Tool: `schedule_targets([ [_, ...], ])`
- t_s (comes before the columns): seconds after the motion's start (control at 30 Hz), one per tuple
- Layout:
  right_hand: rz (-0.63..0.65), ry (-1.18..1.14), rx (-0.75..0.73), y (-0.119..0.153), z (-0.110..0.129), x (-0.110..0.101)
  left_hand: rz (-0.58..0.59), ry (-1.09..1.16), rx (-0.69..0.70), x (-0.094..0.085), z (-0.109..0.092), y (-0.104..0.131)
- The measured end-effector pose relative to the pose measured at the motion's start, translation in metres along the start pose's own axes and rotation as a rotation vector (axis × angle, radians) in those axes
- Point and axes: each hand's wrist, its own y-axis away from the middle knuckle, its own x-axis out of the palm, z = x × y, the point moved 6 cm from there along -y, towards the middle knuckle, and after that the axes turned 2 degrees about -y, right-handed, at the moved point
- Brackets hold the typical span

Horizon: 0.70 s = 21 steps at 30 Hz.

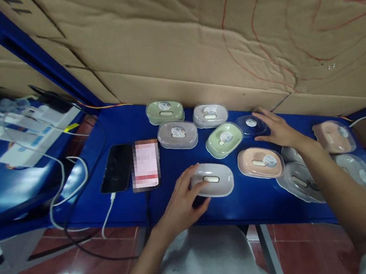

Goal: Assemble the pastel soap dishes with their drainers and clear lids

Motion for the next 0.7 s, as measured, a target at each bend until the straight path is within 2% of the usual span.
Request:
schedule_targets([
  [0.13, -0.022, -0.064, -0.006, -0.008, 0.013, -0.004, 0.019, 0.03, -0.045, 0.002, 0.0, 0.001],
  [0.27, -0.12, -0.352, 0.123, 0.01, 0.028, -0.022, 0.028, 0.129, -0.13, 0.003, 0.005, 0.003],
  [0.33, -0.16, -0.434, 0.132, 0.031, 0.051, -0.032, 0.029, 0.159, -0.162, 0.003, 0.009, 0.003],
  [0.43, -0.29, -0.352, 0.028, 0.073, 0.111, -0.039, 0.02, 0.205, -0.18, 0.005, 0.015, 0.004],
  [0.5, -0.321, -0.23, -0.081, 0.099, 0.16, -0.026, 0.019, 0.242, -0.194, 0.006, 0.019, 0.005],
  [0.6, -0.311, -0.152, -0.233, 0.123, 0.222, 0.013, 0.035, 0.277, -0.243, 0.009, 0.024, 0.008],
  [0.7, -0.271, -0.173, -0.208, 0.127, 0.247, 0.048, 0.051, 0.281, -0.267, 0.011, 0.026, 0.011],
])
